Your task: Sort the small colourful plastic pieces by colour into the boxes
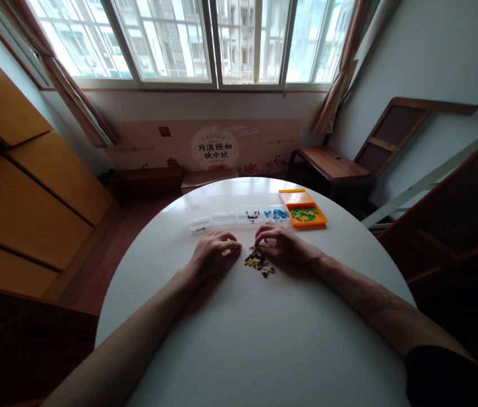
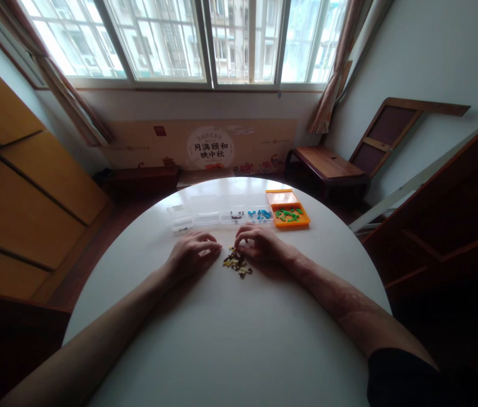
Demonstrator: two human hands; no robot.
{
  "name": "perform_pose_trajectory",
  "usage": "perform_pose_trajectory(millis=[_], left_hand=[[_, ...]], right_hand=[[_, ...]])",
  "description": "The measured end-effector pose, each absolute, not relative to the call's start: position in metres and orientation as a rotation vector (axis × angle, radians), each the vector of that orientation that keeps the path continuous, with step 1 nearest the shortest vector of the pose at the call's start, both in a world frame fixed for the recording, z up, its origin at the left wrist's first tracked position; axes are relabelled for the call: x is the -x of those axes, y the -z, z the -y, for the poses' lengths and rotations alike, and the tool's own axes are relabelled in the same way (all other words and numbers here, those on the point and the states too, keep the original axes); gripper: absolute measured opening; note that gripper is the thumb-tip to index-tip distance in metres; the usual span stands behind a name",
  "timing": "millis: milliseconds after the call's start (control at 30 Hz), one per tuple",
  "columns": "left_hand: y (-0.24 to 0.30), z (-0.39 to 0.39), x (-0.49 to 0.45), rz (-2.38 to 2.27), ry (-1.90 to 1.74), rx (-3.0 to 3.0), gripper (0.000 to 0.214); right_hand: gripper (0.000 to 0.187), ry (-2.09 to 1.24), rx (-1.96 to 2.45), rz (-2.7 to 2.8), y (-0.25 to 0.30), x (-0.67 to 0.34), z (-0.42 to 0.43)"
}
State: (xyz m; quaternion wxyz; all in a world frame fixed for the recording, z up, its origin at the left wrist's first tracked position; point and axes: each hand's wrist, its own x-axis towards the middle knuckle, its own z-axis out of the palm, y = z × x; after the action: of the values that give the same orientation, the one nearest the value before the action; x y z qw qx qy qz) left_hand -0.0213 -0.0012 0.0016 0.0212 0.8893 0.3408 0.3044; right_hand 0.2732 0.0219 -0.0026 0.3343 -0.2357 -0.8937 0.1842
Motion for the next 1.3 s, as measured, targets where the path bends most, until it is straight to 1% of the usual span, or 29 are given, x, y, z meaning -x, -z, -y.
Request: perform_pose_trajectory(millis=[167,367,700,867,1000,1167,1300], left_hand=[[-0.002,0.000,0.024,-1.010,-0.991,-2.758,0.015],[-0.001,0.000,0.027,-1.029,-1.009,-2.733,0.017],[0.000,-0.001,0.029,-0.990,-1.015,-2.739,0.017],[0.000,-0.001,0.028,-0.997,-1.043,-2.765,0.017],[-0.001,0.001,0.027,-1.004,-1.078,-2.769,0.018],[-0.002,0.002,0.027,-1.024,-1.115,-2.703,0.015],[-0.001,0.002,0.024,-1.052,-1.165,-2.552,0.012]], right_hand=[[0.011,-0.436,0.640,2.340,0.005,-0.274,-0.026],[0.009,-0.397,0.649,2.350,0.007,-0.274,-0.025],[0.004,-0.351,0.758,2.075,0.009,-0.270,-0.036],[0.005,-0.294,0.931,2.002,0.002,-0.261,-0.060],[0.012,-0.302,1.010,1.957,-0.004,-0.256,-0.079],[0.015,-0.214,0.929,1.980,0.000,-0.253,-0.067],[0.012,-0.151,0.745,2.074,0.002,-0.252,-0.040]])
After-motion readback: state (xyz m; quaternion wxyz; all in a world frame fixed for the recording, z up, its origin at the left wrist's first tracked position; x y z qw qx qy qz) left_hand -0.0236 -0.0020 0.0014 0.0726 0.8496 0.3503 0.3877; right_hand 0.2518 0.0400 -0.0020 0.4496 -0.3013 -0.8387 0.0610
